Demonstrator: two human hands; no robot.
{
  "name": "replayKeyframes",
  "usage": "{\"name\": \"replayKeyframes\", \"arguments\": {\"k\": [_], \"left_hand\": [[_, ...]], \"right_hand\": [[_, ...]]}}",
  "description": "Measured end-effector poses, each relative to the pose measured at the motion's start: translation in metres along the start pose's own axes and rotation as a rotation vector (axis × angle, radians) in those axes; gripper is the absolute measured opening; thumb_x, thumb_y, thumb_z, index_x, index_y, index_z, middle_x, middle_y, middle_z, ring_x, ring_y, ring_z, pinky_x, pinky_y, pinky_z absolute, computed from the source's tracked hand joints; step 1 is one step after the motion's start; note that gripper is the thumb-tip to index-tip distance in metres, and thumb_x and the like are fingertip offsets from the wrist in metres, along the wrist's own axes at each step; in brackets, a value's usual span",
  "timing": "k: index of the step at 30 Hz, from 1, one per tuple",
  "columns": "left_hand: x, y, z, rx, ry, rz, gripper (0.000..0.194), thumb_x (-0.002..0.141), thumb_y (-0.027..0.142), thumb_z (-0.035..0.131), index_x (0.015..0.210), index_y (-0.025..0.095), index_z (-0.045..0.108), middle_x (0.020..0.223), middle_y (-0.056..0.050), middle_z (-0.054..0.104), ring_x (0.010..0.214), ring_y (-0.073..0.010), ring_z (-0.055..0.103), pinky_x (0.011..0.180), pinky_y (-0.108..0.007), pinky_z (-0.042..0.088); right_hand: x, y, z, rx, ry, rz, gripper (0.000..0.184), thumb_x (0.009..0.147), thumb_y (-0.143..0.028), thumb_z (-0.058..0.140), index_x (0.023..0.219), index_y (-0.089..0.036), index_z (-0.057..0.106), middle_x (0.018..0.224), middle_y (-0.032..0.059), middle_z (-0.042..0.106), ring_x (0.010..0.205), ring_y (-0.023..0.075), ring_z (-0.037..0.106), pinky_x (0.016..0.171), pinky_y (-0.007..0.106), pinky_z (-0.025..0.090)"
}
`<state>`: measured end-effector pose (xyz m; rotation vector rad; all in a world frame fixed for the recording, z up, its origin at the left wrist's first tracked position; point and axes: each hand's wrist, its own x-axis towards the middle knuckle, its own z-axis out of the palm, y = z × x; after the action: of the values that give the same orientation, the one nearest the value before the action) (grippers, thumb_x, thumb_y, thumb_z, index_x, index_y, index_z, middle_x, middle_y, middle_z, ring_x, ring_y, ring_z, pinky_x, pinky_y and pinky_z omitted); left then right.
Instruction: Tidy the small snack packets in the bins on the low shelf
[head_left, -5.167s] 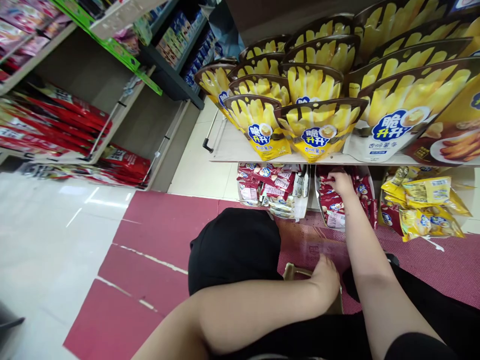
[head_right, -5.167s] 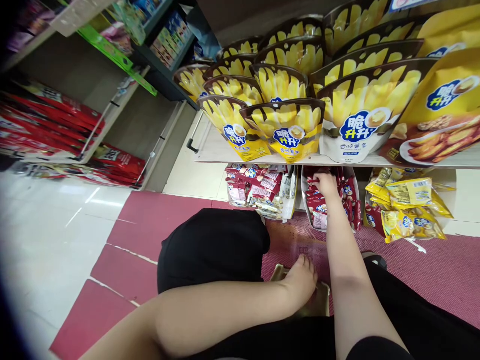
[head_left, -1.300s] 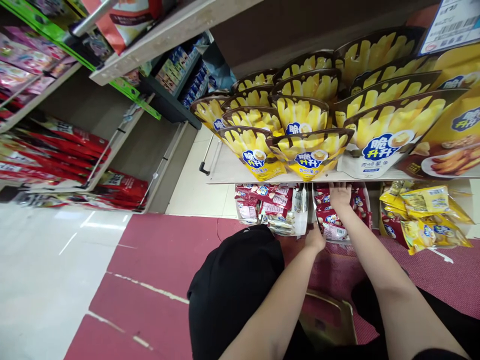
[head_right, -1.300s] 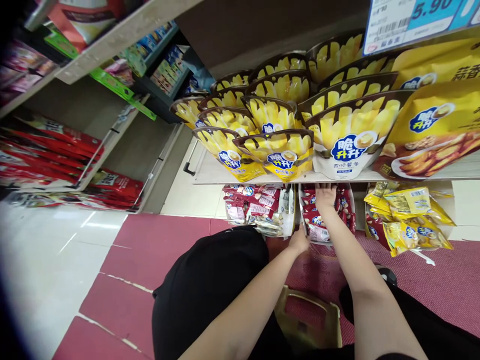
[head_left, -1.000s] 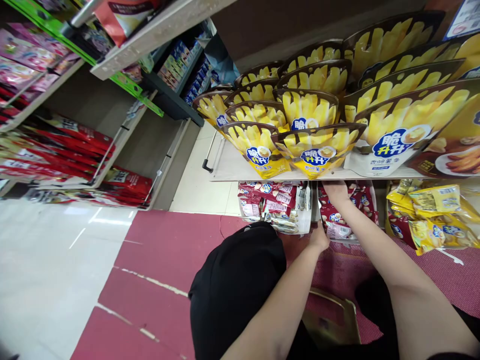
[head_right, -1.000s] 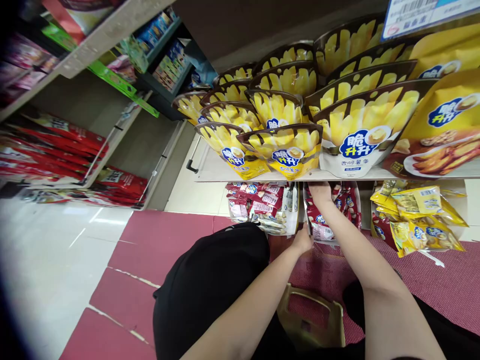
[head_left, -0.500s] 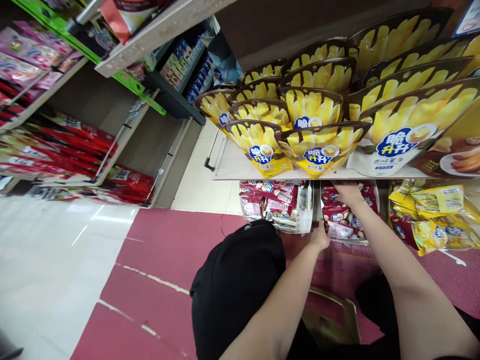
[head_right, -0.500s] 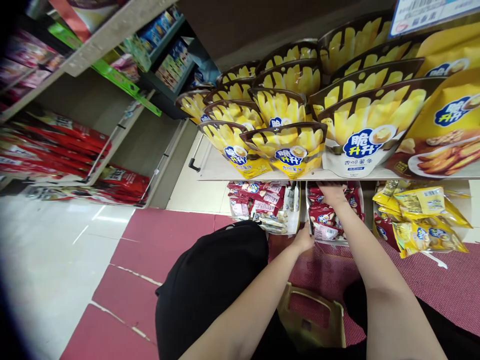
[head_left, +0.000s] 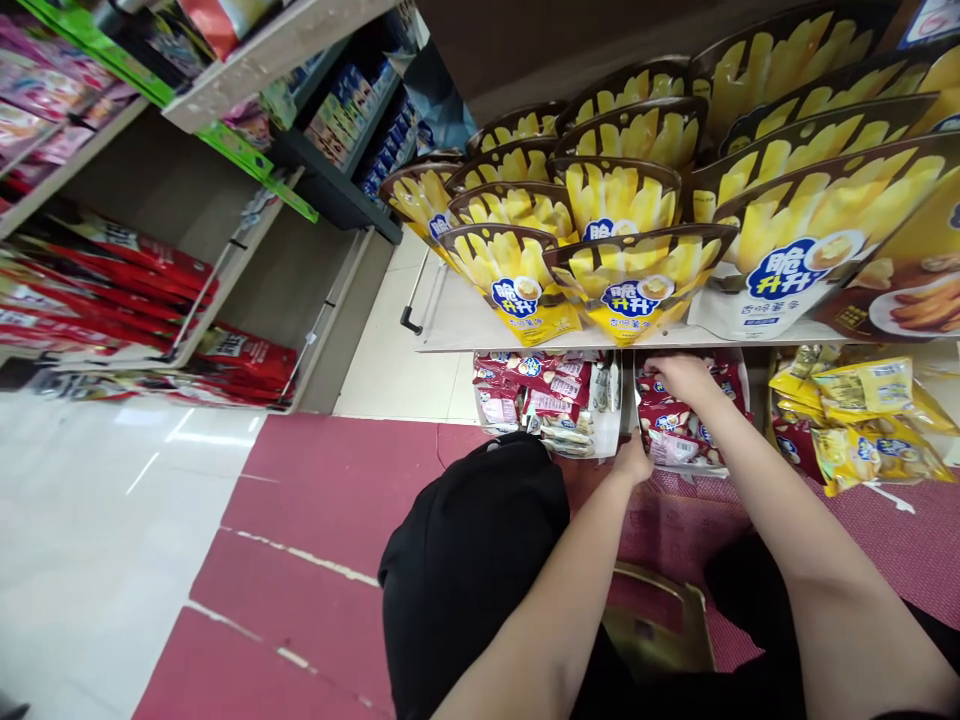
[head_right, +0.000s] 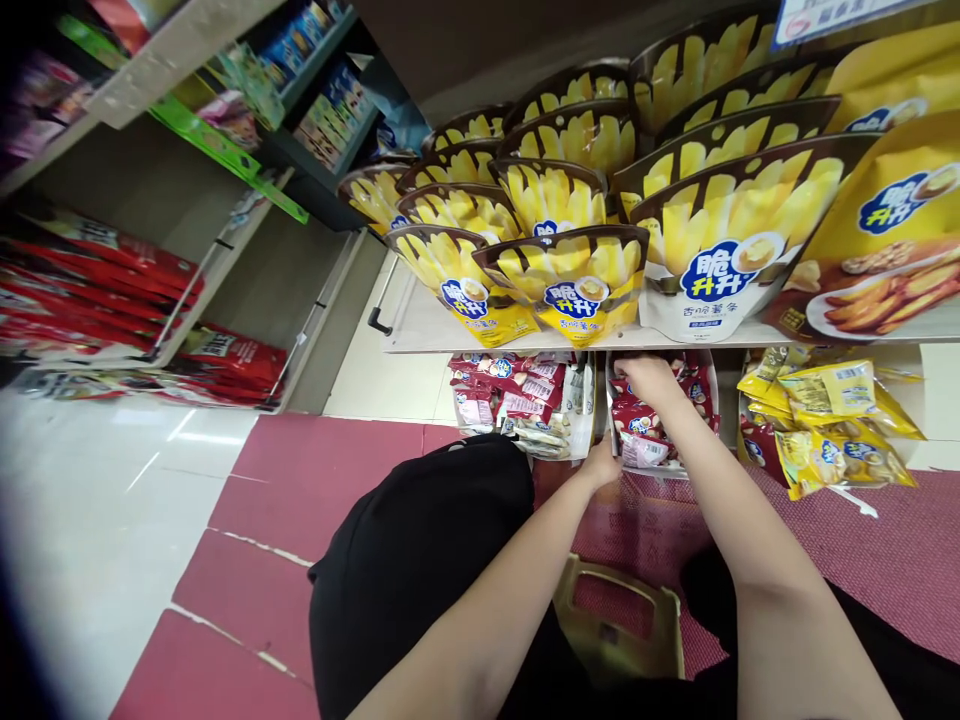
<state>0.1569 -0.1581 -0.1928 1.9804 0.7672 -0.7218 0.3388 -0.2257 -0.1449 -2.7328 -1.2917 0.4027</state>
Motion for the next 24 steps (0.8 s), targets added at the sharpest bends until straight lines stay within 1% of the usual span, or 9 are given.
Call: {"name": "replayKeyframes", "arguments": {"k": [2, 4, 8, 10, 12, 14, 16, 19, 24], "left_hand": [[0.0, 0.0, 0.0, 0.019, -0.001, 0.003, 0.065, 0.089, 0.021, 0.063, 0.149, 0.02, 0.037, 0.125, -0.014, 0.069, 0.115, -0.0254, 0.066, 0.102, -0.034, 0.049], [-0.001, 0.001, 0.0, 0.041, 0.003, 0.008, 0.064, 0.089, 0.021, 0.063, 0.148, 0.019, 0.038, 0.126, -0.015, 0.069, 0.117, -0.0262, 0.066, 0.102, -0.034, 0.049], [-0.003, 0.004, 0.001, 0.073, 0.014, 0.014, 0.063, 0.088, 0.019, 0.063, 0.147, 0.016, 0.039, 0.128, -0.019, 0.067, 0.118, -0.0289, 0.065, 0.102, -0.036, 0.049], [-0.003, 0.005, 0.001, 0.078, 0.018, 0.016, 0.061, 0.089, 0.019, 0.062, 0.146, 0.015, 0.039, 0.127, -0.021, 0.067, 0.117, -0.0302, 0.066, 0.1, -0.037, 0.049], [-0.004, 0.006, 0.002, 0.076, 0.021, 0.018, 0.057, 0.09, 0.02, 0.06, 0.144, 0.014, 0.041, 0.126, -0.021, 0.067, 0.117, -0.0307, 0.066, 0.1, -0.037, 0.049], [-0.004, 0.007, 0.003, 0.072, 0.026, 0.02, 0.054, 0.091, 0.02, 0.059, 0.142, 0.014, 0.043, 0.126, -0.021, 0.067, 0.118, -0.031, 0.065, 0.101, -0.037, 0.049], [-0.004, 0.007, 0.004, 0.069, 0.032, 0.02, 0.055, 0.091, 0.019, 0.06, 0.142, 0.013, 0.043, 0.126, -0.022, 0.067, 0.118, -0.0316, 0.065, 0.101, -0.037, 0.049], [-0.003, 0.006, 0.004, 0.064, 0.041, 0.02, 0.058, 0.09, 0.02, 0.061, 0.145, 0.012, 0.041, 0.126, -0.023, 0.067, 0.118, -0.0321, 0.066, 0.1, -0.038, 0.049], [0.0, 0.002, 0.004, 0.042, 0.048, 0.032, 0.065, 0.088, 0.018, 0.062, 0.149, 0.015, 0.039, 0.127, -0.02, 0.068, 0.119, -0.031, 0.065, 0.102, -0.038, 0.048]], "right_hand": [[-0.007, 0.0, 0.006, -0.021, -0.113, -0.008, 0.029, 0.088, -0.011, 0.055, 0.109, -0.023, 0.071, 0.112, 0.0095, 0.072, 0.106, 0.0296, 0.065, 0.09, 0.037, 0.05], [-0.016, -0.001, 0.017, -0.052, -0.171, 0.007, 0.035, 0.082, -0.007, 0.062, 0.113, -0.019, 0.07, 0.116, 0.0122, 0.07, 0.107, 0.0296, 0.065, 0.089, 0.036, 0.05], [-0.032, -0.001, 0.038, -0.081, -0.179, 0.024, 0.073, 0.07, -0.01, 0.079, 0.138, -0.008, 0.052, 0.136, 0.0225, 0.058, 0.125, 0.0337, 0.055, 0.102, 0.041, 0.044], [-0.037, -0.001, 0.044, -0.088, -0.196, 0.017, 0.084, 0.066, -0.017, 0.086, 0.141, -0.006, 0.049, 0.137, 0.0245, 0.057, 0.132, 0.036, 0.048, 0.108, 0.045, 0.039], [-0.04, -0.001, 0.047, -0.086, -0.232, -0.012, 0.083, 0.061, -0.02, 0.089, 0.136, -0.009, 0.055, 0.136, 0.0226, 0.058, 0.133, 0.0363, 0.047, 0.109, 0.045, 0.037], [-0.042, -0.003, 0.049, -0.082, -0.277, -0.05, 0.075, 0.058, -0.017, 0.089, 0.128, -0.013, 0.062, 0.131, 0.0192, 0.062, 0.126, 0.0348, 0.054, 0.102, 0.04, 0.043], [-0.043, -0.006, 0.049, -0.087, -0.302, -0.063, 0.061, 0.063, -0.012, 0.082, 0.122, -0.014, 0.066, 0.12, 0.0174, 0.068, 0.113, 0.033, 0.063, 0.091, 0.036, 0.047], [-0.044, -0.011, 0.046, -0.102, -0.275, -0.063, 0.048, 0.077, -0.008, 0.066, 0.125, -0.016, 0.065, 0.109, 0.0157, 0.072, 0.102, 0.0318, 0.067, 0.081, 0.035, 0.047], [-0.044, -0.01, 0.038, -0.12, -0.138, -0.069, 0.046, 0.092, -0.01, 0.045, 0.136, -0.016, 0.056, 0.113, 0.0178, 0.07, 0.11, 0.032, 0.063, 0.091, 0.04, 0.041]]}}
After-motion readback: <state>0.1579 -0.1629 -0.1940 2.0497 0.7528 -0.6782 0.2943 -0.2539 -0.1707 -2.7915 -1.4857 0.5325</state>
